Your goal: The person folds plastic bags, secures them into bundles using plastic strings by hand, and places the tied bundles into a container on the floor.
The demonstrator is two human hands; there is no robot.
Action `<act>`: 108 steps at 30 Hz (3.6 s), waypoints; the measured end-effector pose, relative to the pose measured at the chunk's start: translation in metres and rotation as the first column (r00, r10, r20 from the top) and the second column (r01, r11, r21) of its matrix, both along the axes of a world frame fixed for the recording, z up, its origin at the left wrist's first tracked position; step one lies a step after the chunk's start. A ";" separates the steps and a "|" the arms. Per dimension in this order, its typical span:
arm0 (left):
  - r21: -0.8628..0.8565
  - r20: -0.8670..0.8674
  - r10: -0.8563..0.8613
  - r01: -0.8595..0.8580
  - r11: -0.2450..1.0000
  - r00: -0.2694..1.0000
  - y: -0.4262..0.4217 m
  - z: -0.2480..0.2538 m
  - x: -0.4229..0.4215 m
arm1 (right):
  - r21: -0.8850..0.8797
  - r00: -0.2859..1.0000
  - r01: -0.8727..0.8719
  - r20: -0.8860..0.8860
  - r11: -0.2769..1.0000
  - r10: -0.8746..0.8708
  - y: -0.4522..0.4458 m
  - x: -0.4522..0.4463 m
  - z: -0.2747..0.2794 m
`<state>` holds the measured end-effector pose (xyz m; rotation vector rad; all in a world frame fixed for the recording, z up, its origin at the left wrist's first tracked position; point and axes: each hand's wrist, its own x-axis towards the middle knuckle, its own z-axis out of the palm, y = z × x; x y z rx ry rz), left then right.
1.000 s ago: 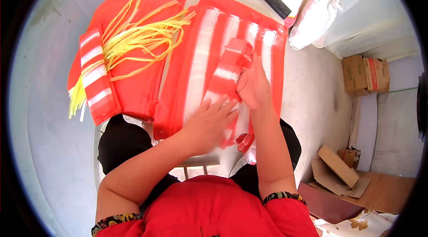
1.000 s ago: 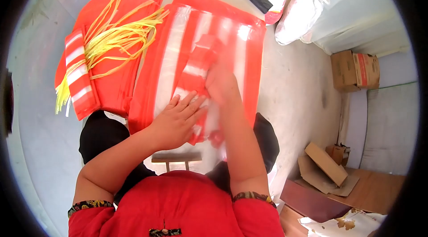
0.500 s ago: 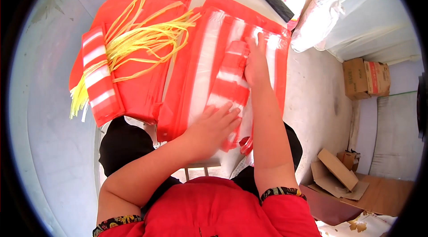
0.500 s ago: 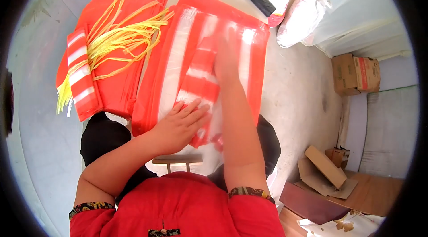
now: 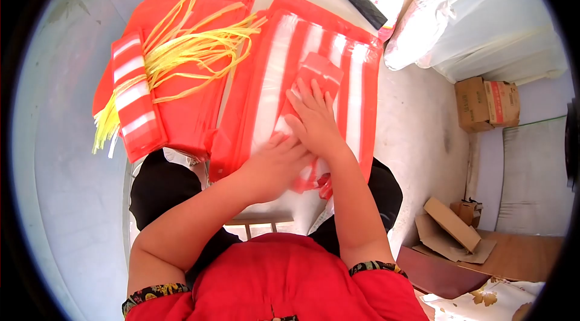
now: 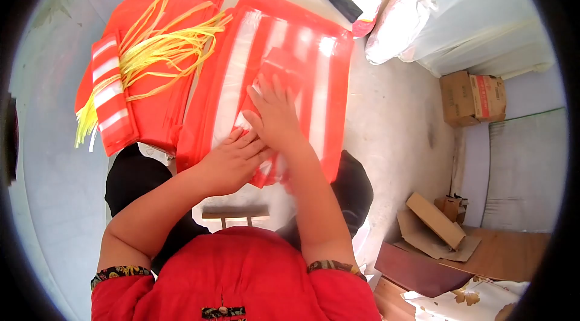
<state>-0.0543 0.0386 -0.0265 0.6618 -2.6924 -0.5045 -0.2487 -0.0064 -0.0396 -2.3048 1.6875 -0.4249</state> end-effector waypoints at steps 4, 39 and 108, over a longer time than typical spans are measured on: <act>0.116 0.143 -0.078 0.061 0.991 0.987 -0.001 0.002 0.007 | -0.049 0.994 0.056 -0.086 0.997 -0.060 -0.020 -0.002 -0.009; 0.206 0.214 -0.188 0.144 0.968 0.959 0.000 -0.016 0.024 | -0.129 0.932 0.331 -0.110 0.935 -0.345 -0.110 -0.017 -0.015; 0.989 -0.129 0.406 0.085 0.124 0.905 -0.067 0.004 0.050 | 0.365 0.166 0.059 0.914 0.929 -0.370 0.037 0.051 0.050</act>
